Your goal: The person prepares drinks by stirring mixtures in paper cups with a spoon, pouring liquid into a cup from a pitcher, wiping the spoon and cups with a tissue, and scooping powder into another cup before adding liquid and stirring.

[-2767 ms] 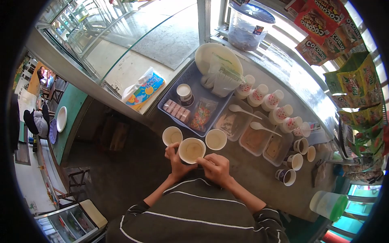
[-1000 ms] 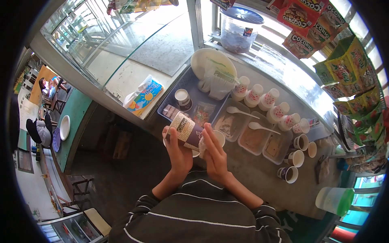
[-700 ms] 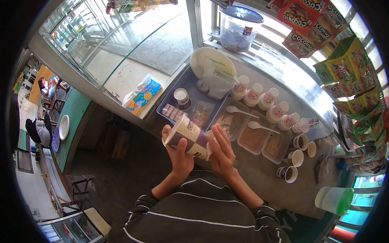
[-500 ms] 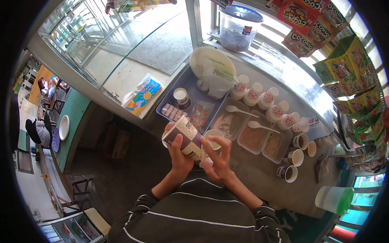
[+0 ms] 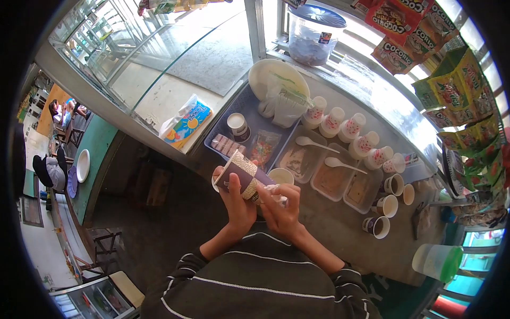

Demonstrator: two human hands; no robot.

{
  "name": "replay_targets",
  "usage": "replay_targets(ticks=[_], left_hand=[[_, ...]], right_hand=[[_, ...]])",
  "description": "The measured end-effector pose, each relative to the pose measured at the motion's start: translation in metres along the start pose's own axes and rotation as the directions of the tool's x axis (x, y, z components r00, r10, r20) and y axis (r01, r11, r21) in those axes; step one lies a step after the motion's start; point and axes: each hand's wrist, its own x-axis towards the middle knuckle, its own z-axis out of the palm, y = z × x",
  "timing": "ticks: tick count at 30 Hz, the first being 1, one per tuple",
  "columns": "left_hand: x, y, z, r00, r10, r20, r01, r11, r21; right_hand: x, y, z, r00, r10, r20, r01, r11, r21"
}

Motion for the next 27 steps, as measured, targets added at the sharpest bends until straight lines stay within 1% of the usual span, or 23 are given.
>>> replay_targets(ticks=[2, 3, 5, 6, 7, 8, 9, 10, 11, 12, 14, 15, 17, 18, 20, 21, 23, 24, 26, 27], left_hand=[[0.0, -0.002, -0.003, 0.999, -0.02, -0.027, 0.019, 1.0, -0.01], [0.0, -0.001, -0.002, 0.999, -0.019, -0.028, 0.019, 1.0, -0.01], [-0.002, 0.003, 0.004, 0.993, -0.091, -0.069, 0.084, 0.991, -0.1], [-0.003, 0.006, 0.006, 0.993, -0.089, -0.071, 0.082, 0.992, -0.1], [-0.003, 0.009, 0.009, 0.998, -0.059, -0.017, 0.052, 0.963, -0.266], [-0.003, 0.01, 0.01, 0.999, -0.02, 0.032, 0.032, 0.905, -0.425], [0.0, 0.008, 0.004, 0.999, -0.019, 0.033, 0.031, 0.905, -0.425], [0.004, 0.003, -0.005, 0.998, 0.057, 0.015, -0.053, 0.975, -0.215], [0.006, 0.001, -0.011, 0.991, 0.136, 0.015, -0.136, 0.991, 0.006], [0.006, 0.001, -0.011, 0.991, 0.136, 0.016, -0.136, 0.991, 0.006], [0.006, 0.002, -0.01, 0.972, 0.207, 0.108, -0.214, 0.975, 0.059], [0.007, 0.003, -0.011, 0.972, 0.207, 0.108, -0.214, 0.975, 0.06], [0.01, 0.003, -0.015, 0.966, 0.217, 0.138, -0.237, 0.96, 0.151], [0.01, 0.004, -0.01, 0.966, 0.217, 0.139, -0.237, 0.96, 0.151], [0.009, 0.009, 0.002, 0.979, 0.162, 0.12, -0.162, 0.987, -0.015], [0.009, 0.009, 0.0, 0.98, 0.161, 0.119, -0.161, 0.987, -0.015], [0.007, 0.007, -0.007, 0.981, 0.16, 0.105, -0.162, 0.987, 0.006], [0.006, 0.005, -0.008, 0.982, 0.16, 0.105, -0.162, 0.987, 0.006], [0.004, 0.001, -0.007, 0.985, 0.175, 0.001, -0.175, 0.984, 0.044], [0.004, 0.002, -0.007, 0.984, 0.176, 0.0, -0.176, 0.984, 0.044]], right_hand=[[0.0, -0.002, 0.001, 1.0, -0.028, -0.004, 0.028, 0.994, -0.108], [0.0, -0.002, 0.0, 1.0, -0.028, -0.003, 0.028, 0.994, -0.107], [0.001, -0.002, 0.0, 0.997, -0.063, -0.046, 0.057, 0.99, -0.125], [0.003, -0.001, 0.0, 0.997, -0.064, -0.045, 0.058, 0.991, -0.124], [0.006, 0.001, 0.0, 0.999, 0.009, -0.031, -0.009, 1.0, -0.007], [0.008, 0.003, -0.001, 0.997, 0.08, -0.01, -0.079, 0.991, 0.108], [0.009, 0.004, -0.003, 0.997, 0.079, -0.011, -0.078, 0.991, 0.108], [0.01, 0.005, -0.005, 0.972, 0.225, 0.067, -0.235, 0.944, 0.23], [0.011, 0.006, -0.006, 0.921, 0.354, 0.162, -0.388, 0.859, 0.334], [0.011, 0.008, -0.006, 0.921, 0.353, 0.161, -0.388, 0.859, 0.335], [0.012, 0.01, -0.005, 0.964, 0.23, 0.136, -0.262, 0.912, 0.315], [0.011, 0.009, -0.004, 0.964, 0.23, 0.136, -0.262, 0.912, 0.315], [0.008, 0.006, -0.001, 0.937, 0.296, 0.186, -0.347, 0.851, 0.393], [0.005, 0.006, 0.001, 0.937, 0.295, 0.185, -0.346, 0.852, 0.393], [-0.001, 0.006, 0.004, 0.973, 0.202, 0.112, -0.227, 0.923, 0.309], [-0.002, 0.004, 0.004, 0.973, 0.203, 0.112, -0.228, 0.923, 0.309], [-0.003, 0.001, 0.003, 0.977, 0.183, 0.111, -0.204, 0.955, 0.217], [-0.003, 0.001, 0.002, 0.977, 0.183, 0.111, -0.204, 0.955, 0.217], [-0.005, 0.002, 0.002, 0.977, 0.167, 0.133, -0.192, 0.958, 0.211], [-0.005, 0.0, 0.002, 0.977, 0.166, 0.133, -0.192, 0.958, 0.211]])
